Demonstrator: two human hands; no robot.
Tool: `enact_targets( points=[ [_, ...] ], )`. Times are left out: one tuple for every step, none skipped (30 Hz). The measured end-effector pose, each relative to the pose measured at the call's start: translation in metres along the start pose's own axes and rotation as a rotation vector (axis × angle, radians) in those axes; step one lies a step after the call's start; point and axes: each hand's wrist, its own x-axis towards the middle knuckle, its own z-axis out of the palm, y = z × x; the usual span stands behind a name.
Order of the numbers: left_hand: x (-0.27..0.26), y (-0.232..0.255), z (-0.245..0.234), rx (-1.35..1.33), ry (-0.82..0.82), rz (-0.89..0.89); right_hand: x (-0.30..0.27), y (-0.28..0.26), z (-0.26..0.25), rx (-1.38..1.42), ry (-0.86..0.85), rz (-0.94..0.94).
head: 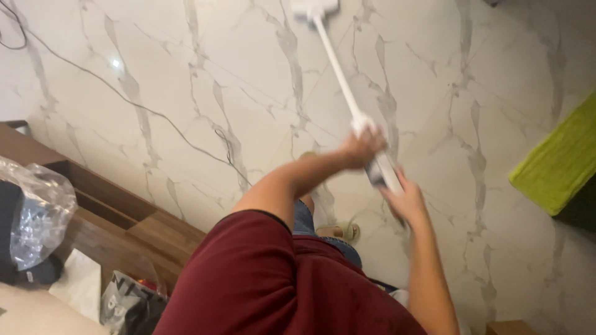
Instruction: Vacuuming a tiled marble floor using a handheld vacuum cleaner.
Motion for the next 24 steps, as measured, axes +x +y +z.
enact_targets(
  points=[
    [-0.005,0.019,0.010,-0.036,0.041,0.167,-0.028,0.004,-0.019,0.007,-0.034,0.000],
    [-0.020,0.041,-0.021,-0.032,0.047,0.168,-0.049,-0.023,-0.042,0.005,-0.029,-0.005],
    [-0.037,0.064,-0.051,-0.051,-0.059,0.276,-0.072,-0.048,-0.066,-0.007,-0.119,0.280],
    [-0.053,0.087,-0.080,-0.069,-0.166,0.383,-0.096,-0.073,-0.089,-0.018,-0.209,0.564],
    [-0.062,0.101,-0.090,-0.066,-0.160,0.382,-0.110,-0.077,-0.102,-0.021,-0.205,0.559],
    [-0.072,0.116,-0.099,-0.100,-0.199,0.425,-0.124,-0.080,-0.114,-0.076,-0.244,0.675],
    [-0.083,0.131,-0.108,-0.135,-0.238,0.466,-0.140,-0.084,-0.125,-0.133,-0.280,0.790],
    [-0.088,0.134,-0.110,-0.131,-0.231,0.464,-0.150,-0.085,-0.127,-0.136,-0.276,0.784],
    [-0.091,0.135,-0.111,-0.164,-0.221,0.476,-0.157,-0.085,-0.129,-0.006,-0.260,0.867],
    [-0.094,0.136,-0.113,-0.197,-0.210,0.488,-0.163,-0.084,-0.132,0.127,-0.244,0.948],
    [-0.091,0.130,-0.110,-0.194,-0.203,0.479,-0.156,-0.084,-0.127,0.122,-0.246,0.937],
    [-0.087,0.123,-0.108,-0.205,-0.204,0.473,-0.149,-0.084,-0.122,0.060,-0.235,0.841],
    [-0.083,0.115,-0.106,-0.217,-0.206,0.466,-0.142,-0.084,-0.118,0.000,-0.226,0.744],
    [-0.077,0.104,-0.109,-0.215,-0.200,0.455,-0.123,-0.093,-0.115,-0.004,-0.230,0.732],
    [-0.072,0.092,-0.111,-0.202,-0.220,0.423,-0.105,-0.102,-0.110,-0.077,-0.265,0.702],
    [-0.066,0.080,-0.113,-0.190,-0.240,0.391,-0.086,-0.111,-0.106,-0.149,-0.299,0.671],
    [-0.060,0.064,-0.119,-0.188,-0.238,0.386,-0.065,-0.121,-0.102,-0.149,-0.300,0.665],
    [-0.054,0.048,-0.126,-0.185,-0.242,0.322,-0.043,-0.132,-0.099,-0.073,-0.300,0.632],
    [-0.047,0.032,-0.133,-0.182,-0.243,0.260,-0.021,-0.142,-0.097,0.001,-0.297,0.598],
    [-0.040,0.016,-0.139,-0.179,-0.239,0.256,0.002,-0.150,-0.096,-0.001,-0.296,0.591],
    [-0.030,-0.002,-0.148,-0.203,-0.205,0.186,0.030,-0.159,-0.098,-0.013,-0.300,0.536],
    [-0.020,-0.021,-0.157,-0.227,-0.170,0.117,0.057,-0.169,-0.099,-0.026,-0.304,0.481],
    [-0.014,-0.037,-0.167,-0.226,-0.166,0.109,0.083,-0.174,-0.100,-0.028,-0.307,0.472],
    [-0.007,-0.053,-0.177,-0.234,-0.116,0.067,0.110,-0.180,-0.102,-0.014,-0.303,0.440]
  ],
)
